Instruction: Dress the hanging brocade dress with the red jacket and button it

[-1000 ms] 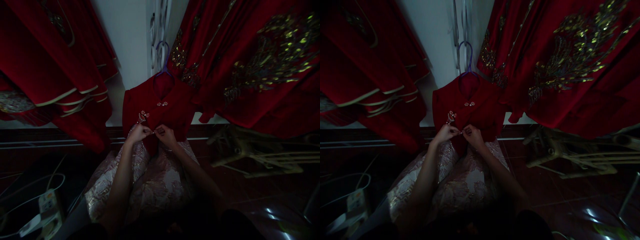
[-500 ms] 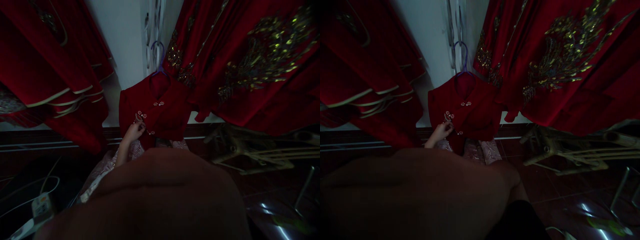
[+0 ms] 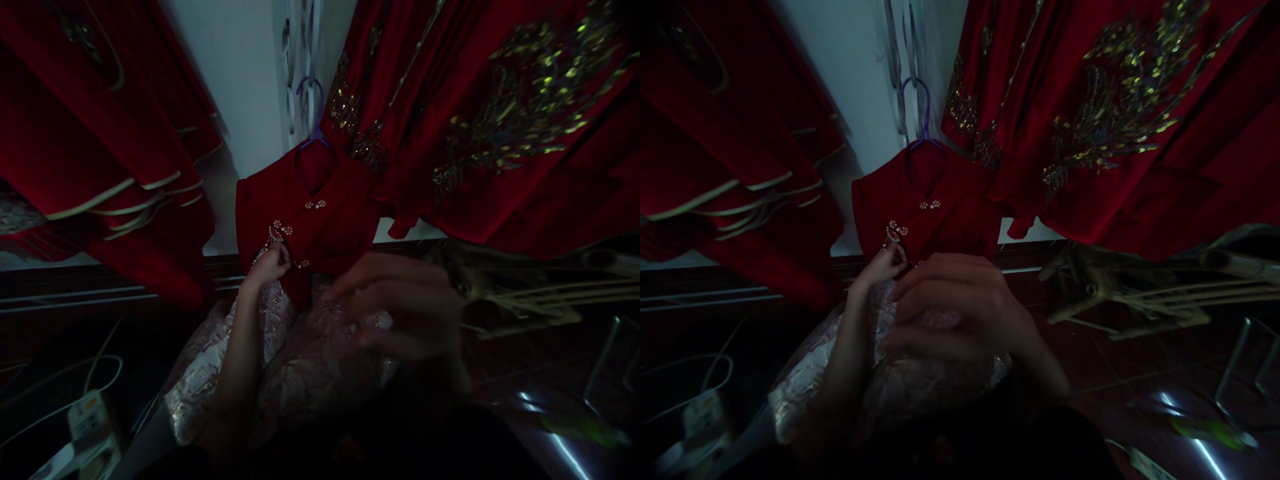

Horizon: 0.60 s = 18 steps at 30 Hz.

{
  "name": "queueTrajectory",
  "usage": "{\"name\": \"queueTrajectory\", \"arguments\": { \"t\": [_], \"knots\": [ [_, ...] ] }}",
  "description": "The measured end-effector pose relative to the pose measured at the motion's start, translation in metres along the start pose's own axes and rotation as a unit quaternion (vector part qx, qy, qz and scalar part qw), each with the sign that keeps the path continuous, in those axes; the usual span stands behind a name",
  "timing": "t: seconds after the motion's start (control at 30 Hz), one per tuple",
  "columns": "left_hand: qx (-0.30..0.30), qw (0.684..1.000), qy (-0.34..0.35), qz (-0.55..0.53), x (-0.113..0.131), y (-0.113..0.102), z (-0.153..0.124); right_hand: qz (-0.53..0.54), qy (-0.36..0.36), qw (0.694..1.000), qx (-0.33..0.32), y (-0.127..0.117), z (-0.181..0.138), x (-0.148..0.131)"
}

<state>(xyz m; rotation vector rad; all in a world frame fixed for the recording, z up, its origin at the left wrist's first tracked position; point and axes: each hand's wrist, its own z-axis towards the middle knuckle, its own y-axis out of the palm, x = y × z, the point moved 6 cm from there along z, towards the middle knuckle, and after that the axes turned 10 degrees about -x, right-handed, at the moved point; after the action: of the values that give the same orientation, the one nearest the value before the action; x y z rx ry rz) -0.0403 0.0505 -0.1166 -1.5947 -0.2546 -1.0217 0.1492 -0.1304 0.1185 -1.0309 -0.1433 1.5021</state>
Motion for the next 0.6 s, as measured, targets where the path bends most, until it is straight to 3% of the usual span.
{"name": "queueTrajectory", "arguments": {
  "t": [0.07,0.17,0.33,0.47,0.6],
  "knots": [
    [-0.027,1.0,-0.005,-0.001,0.001,0.004,0.0,0.001,0.045,0.999,-0.002,0.012,-0.001,0.041],
    [-0.059,0.998,-0.006,-0.019,0.002,0.01,0.002,0.006,0.191,0.98,-0.059,0.034,-0.011,0.11],
    [-0.064,0.998,-0.009,0.009,0.009,0.015,0.004,0.033,0.257,0.965,-0.042,0.062,-0.029,0.198],
    [-0.041,0.998,-0.005,0.037,0.015,0.013,0.004,0.035,0.28,0.958,-0.053,0.086,-0.043,0.241],
    [-0.018,0.998,0.024,0.047,0.018,0.01,0.005,0.049,0.277,0.958,-0.055,0.101,-0.049,0.254]
  ]
}}
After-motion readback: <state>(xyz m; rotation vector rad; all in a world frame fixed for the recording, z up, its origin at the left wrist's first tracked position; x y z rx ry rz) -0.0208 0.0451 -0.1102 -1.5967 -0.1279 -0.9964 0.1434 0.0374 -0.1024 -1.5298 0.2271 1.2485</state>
